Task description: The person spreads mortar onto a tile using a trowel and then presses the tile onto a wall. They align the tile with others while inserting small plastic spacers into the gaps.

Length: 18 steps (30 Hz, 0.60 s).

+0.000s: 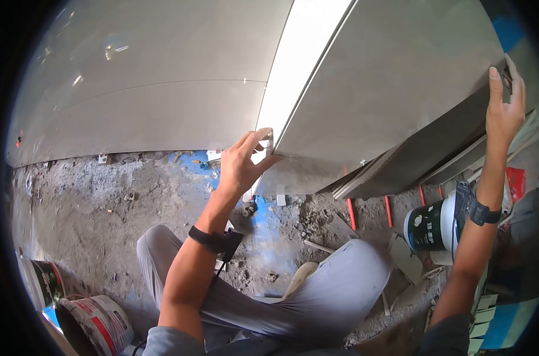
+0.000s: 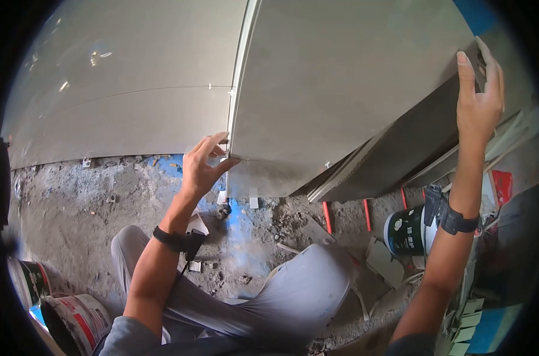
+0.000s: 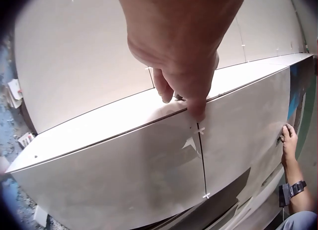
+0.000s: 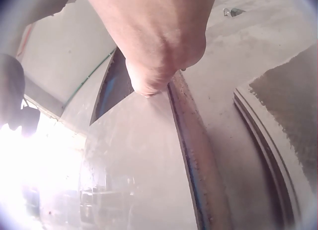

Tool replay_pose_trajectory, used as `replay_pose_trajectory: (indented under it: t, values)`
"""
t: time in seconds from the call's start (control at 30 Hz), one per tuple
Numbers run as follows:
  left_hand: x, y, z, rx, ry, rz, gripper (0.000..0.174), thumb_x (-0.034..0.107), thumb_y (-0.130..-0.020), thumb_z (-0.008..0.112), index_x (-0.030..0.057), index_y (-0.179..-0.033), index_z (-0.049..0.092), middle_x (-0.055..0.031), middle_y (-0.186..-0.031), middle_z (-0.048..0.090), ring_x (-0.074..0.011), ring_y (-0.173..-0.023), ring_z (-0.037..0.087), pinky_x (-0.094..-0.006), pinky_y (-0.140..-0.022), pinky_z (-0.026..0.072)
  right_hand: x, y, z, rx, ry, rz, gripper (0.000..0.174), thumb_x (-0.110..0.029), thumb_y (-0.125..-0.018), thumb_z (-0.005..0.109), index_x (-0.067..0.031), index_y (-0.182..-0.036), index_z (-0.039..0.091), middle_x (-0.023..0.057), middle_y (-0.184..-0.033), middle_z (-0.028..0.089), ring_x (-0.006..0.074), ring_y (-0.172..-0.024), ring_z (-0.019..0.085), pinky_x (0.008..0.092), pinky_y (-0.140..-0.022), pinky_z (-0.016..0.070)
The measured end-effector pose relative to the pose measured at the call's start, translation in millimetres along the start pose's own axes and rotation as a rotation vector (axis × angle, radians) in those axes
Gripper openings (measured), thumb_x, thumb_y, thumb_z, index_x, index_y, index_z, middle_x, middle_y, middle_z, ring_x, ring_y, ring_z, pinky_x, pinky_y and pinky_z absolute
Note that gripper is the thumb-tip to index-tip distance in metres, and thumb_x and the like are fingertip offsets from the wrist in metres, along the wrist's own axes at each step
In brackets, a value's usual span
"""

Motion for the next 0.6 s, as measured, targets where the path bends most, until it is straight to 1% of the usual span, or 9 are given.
replay_pose_trajectory:
  t: [0.07,0.13,0.17,0.23,0.33,0.4,0.6]
  values:
    - [3.0,-1.3,-2.9,-0.029,0.003,-0.016,0.057,0.019,-0.067,0.086,0.0077,-0.118,0.064,-0.0074,-0.091,0.068,-0.0183,-0.075,0.066,-0.0304,-0.069,0.0548,3.2,1.1,1.0,-0.003,0.008,0.005,0.045,-0.036,-0.09,0.069,-0.0054,-0.122,0.064,0.011,-0.116,0.065,0.024,-0.107,0.061,0.034,-0.095,0.046]
    - [1.7,-1.9,-0.5,-0.002,0.028,-0.012,0.056,0.017,-0.067,0.086,0.0069,-0.117,0.064,-0.0081,-0.093,0.069,-0.018,-0.076,0.066,-0.0305,-0.07,0.0549,4.3,0.6,-1.2,-0.005,0.029,0.003,0.046,-0.037,-0.089,0.069,-0.0053,-0.121,0.064,0.011,-0.115,0.065,0.0242,-0.107,0.061,0.0339,-0.095,0.046]
    - [2.8,-2.4,-1.3,-0.022,0.035,-0.039,0.055,0.015,-0.067,0.086,0.0065,-0.116,0.065,-0.0085,-0.095,0.069,-0.0178,-0.077,0.067,-0.0307,-0.071,0.0551,0.8,1.4,-0.3,0.013,0.026,0.004,0.046,-0.037,-0.088,0.07,-0.0051,-0.121,0.065,0.0111,-0.116,0.065,0.0241,-0.106,0.061,0.0338,-0.094,0.0463]
    - [3.5,-3.1,-1.4,-0.031,0.033,-0.044,0.055,0.015,-0.066,0.086,0.0065,-0.116,0.065,-0.0084,-0.096,0.069,-0.0176,-0.078,0.067,-0.0306,-0.071,0.0552,-1.4,2.1,1.6,0.04,0.013,0.022,0.047,-0.038,-0.087,0.071,-0.0051,-0.121,0.065,0.0116,-0.115,0.065,0.0237,-0.105,0.062,0.0341,-0.092,0.0474]
    - [1.7,-3.4,-0.8,-0.043,0.037,-0.056,0.055,0.014,-0.067,0.086,0.0066,-0.116,0.065,-0.0082,-0.098,0.07,-0.0177,-0.08,0.068,-0.0305,-0.072,0.055,2.4,3.1,1.2,0.028,-0.01,0.047,0.047,-0.039,-0.087,0.071,-0.0056,-0.121,0.065,0.0116,-0.114,0.065,0.0234,-0.103,0.063,0.0341,-0.091,0.0482]
    - [-0.9,-3.2,0.6,-0.024,0.045,-0.04,0.054,0.025,-0.068,0.086,0.0103,-0.115,0.063,-0.0056,-0.098,0.069,-0.0186,-0.078,0.068,-0.0316,-0.066,0.0541,1.9,3.2,1.6,0.038,0.004,0.042,0.047,-0.038,-0.087,0.071,-0.0061,-0.121,0.065,0.0113,-0.113,0.066,0.023,-0.101,0.063,0.034,-0.09,0.0485]
    - [-2.0,-5.1,0.4,-0.045,0.072,-0.056,0.055,0.024,-0.068,0.086,0.0096,-0.115,0.063,-0.0066,-0.1,0.069,-0.0195,-0.081,0.069,-0.0315,-0.07,0.0551,-2.0,1.7,1.3,0.04,0.009,0.036,0.046,-0.038,-0.086,0.072,-0.0079,-0.121,0.066,0.0099,-0.109,0.066,0.0193,-0.092,0.064,0.0318,-0.086,0.0492]
Point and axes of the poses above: each hand's wrist, its own y-axis away from the middle knuckle, its own z-axis out of the palm, x = y × z, the point moved 1 cm from there along -y, towards the middle knuckle
